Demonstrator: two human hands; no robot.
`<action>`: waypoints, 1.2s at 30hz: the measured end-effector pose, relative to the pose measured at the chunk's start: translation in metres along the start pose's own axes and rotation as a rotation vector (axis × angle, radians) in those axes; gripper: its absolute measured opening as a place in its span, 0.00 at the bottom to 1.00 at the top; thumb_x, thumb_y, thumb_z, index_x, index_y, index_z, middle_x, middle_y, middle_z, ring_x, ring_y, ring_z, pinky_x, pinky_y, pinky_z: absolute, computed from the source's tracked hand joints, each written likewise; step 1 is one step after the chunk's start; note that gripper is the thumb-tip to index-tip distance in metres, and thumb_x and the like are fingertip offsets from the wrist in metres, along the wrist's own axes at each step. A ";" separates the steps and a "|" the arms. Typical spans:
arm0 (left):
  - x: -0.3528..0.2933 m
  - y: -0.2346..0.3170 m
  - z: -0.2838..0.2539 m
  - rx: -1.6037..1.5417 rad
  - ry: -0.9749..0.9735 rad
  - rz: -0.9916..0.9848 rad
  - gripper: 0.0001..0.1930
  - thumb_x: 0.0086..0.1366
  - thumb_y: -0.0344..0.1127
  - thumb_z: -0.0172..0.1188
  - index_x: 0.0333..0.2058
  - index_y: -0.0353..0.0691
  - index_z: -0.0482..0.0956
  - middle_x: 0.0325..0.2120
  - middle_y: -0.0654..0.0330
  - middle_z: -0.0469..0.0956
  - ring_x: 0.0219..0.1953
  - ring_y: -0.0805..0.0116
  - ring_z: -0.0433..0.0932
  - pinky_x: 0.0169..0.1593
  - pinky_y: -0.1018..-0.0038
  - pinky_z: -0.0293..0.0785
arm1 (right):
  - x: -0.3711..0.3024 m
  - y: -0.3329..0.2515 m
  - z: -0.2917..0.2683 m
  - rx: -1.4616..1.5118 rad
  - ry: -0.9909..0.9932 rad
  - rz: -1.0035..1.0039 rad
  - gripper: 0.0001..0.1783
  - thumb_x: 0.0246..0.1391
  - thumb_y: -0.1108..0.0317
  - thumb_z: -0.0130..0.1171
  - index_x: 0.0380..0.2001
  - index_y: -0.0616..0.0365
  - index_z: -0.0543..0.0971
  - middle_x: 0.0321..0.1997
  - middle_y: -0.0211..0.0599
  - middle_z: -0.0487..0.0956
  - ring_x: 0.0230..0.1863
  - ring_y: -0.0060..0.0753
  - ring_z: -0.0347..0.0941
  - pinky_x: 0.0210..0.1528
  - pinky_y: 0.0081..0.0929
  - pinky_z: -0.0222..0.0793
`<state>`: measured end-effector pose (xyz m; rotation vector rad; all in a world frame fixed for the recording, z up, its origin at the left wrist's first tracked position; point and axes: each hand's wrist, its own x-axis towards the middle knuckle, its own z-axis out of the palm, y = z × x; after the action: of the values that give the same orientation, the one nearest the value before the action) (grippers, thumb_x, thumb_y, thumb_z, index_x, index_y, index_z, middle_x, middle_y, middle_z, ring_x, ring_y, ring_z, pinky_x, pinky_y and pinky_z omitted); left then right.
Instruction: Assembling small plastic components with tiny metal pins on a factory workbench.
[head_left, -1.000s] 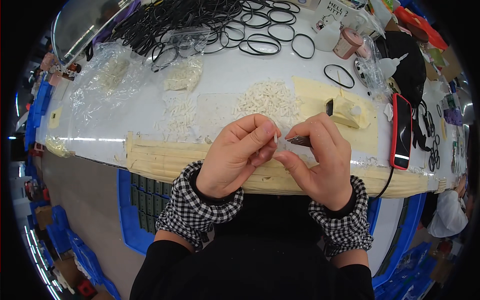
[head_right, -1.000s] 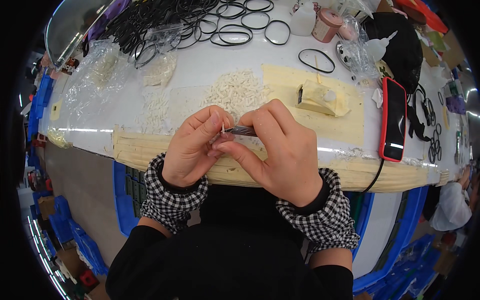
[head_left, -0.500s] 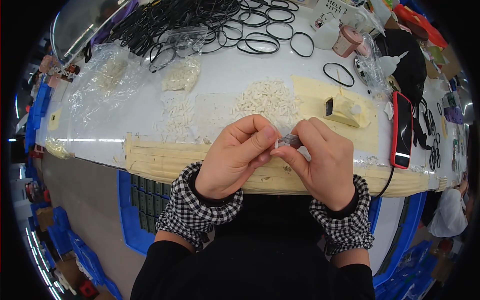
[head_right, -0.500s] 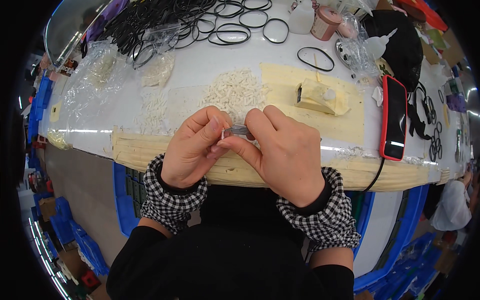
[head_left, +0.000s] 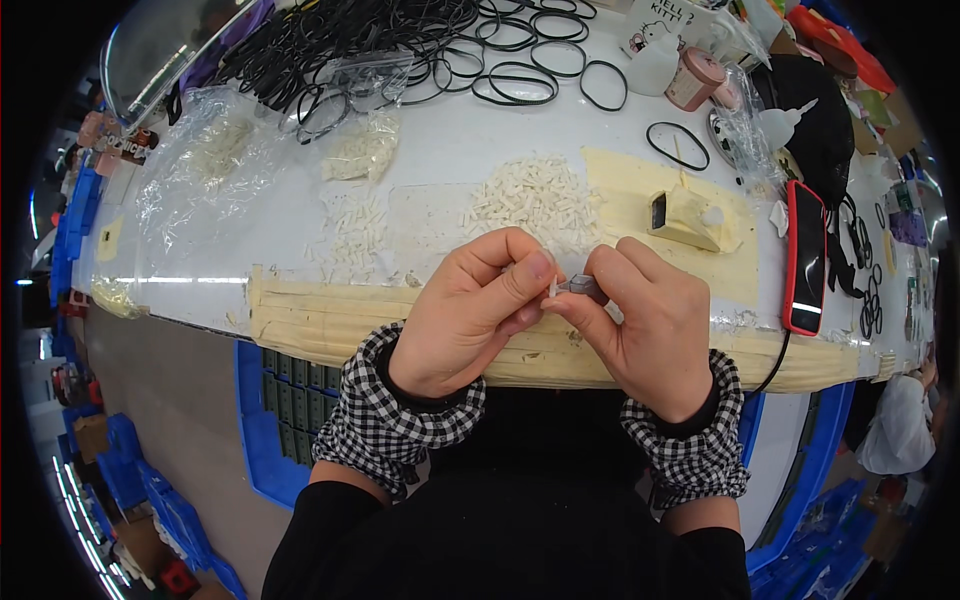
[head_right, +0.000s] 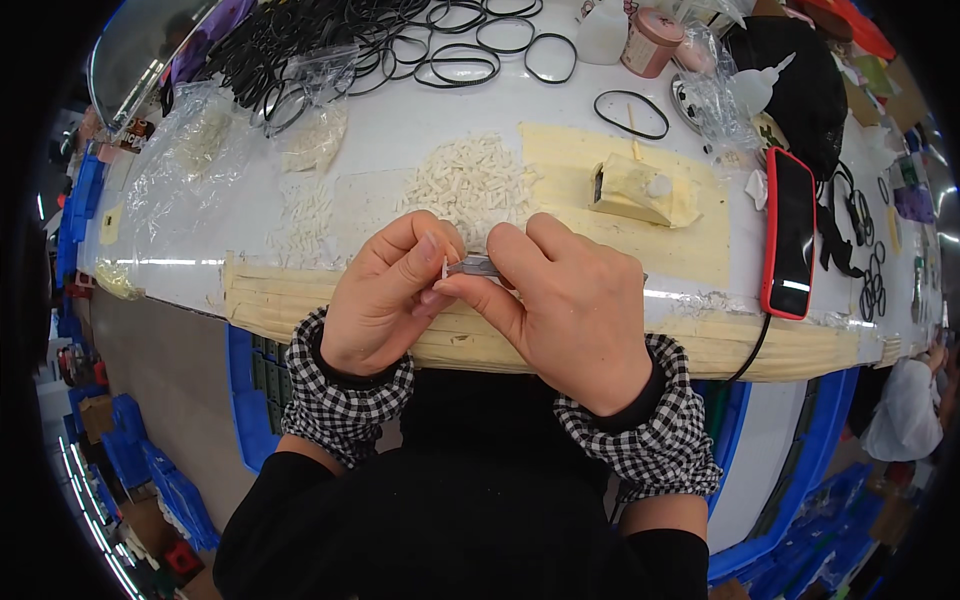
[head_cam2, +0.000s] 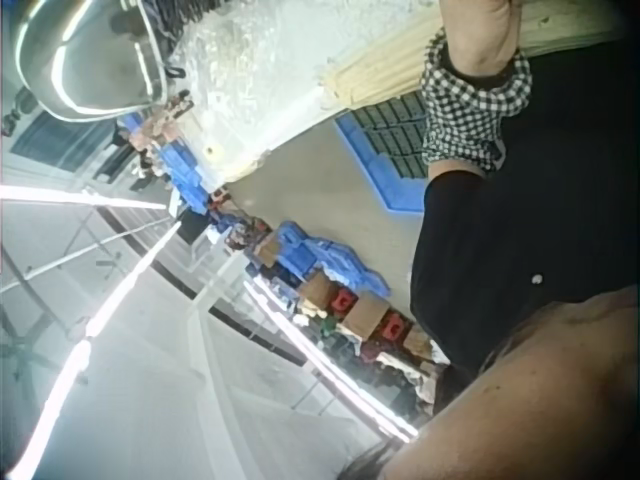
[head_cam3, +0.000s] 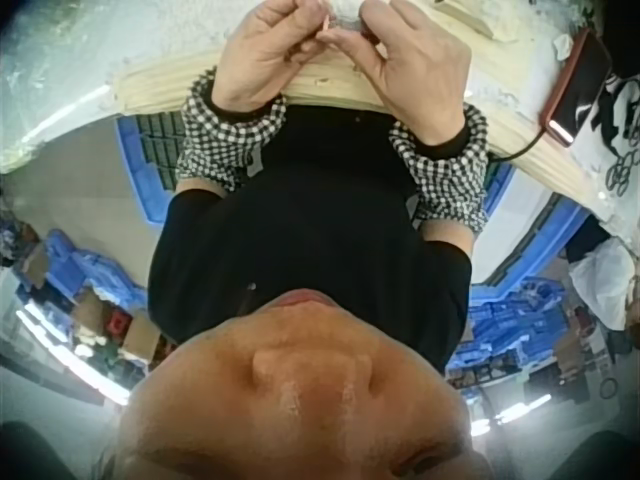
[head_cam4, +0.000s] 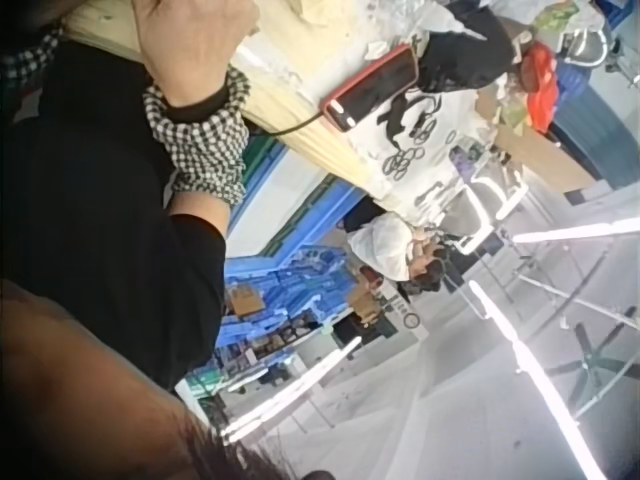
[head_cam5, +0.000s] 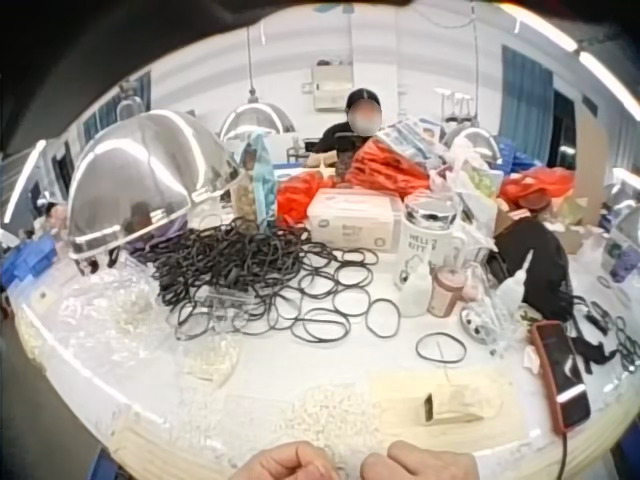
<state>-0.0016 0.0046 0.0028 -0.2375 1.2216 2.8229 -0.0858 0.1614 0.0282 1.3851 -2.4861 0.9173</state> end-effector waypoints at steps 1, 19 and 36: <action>0.000 0.000 0.000 -0.001 -0.006 -0.001 0.10 0.69 0.39 0.52 0.32 0.38 0.70 0.28 0.67 0.67 0.26 0.83 0.59 0.32 0.85 0.59 | 0.001 0.000 0.001 0.006 0.018 0.000 0.21 0.48 0.48 0.63 0.20 0.52 0.70 0.16 0.29 0.64 0.15 0.31 0.65 0.16 0.28 0.59; 0.005 0.004 0.007 -0.101 0.140 0.025 0.09 0.72 0.36 0.44 0.40 0.37 0.69 0.34 0.59 0.72 0.31 0.75 0.68 0.34 0.83 0.67 | -0.015 0.020 -0.014 0.135 -0.006 0.255 0.10 0.47 0.69 0.66 0.26 0.60 0.74 0.23 0.36 0.72 0.22 0.35 0.72 0.24 0.27 0.66; 0.003 0.005 0.008 0.011 0.036 -0.052 0.13 0.71 0.37 0.47 0.44 0.32 0.72 0.30 0.62 0.72 0.29 0.78 0.67 0.32 0.84 0.63 | -0.001 0.002 0.000 0.260 0.151 0.074 0.13 0.40 0.82 0.60 0.32 0.59 0.74 0.30 0.37 0.70 0.24 0.39 0.73 0.23 0.29 0.68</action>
<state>-0.0063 0.0071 0.0113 -0.3156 1.2194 2.7782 -0.0868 0.1630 0.0269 1.2439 -2.3859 1.3481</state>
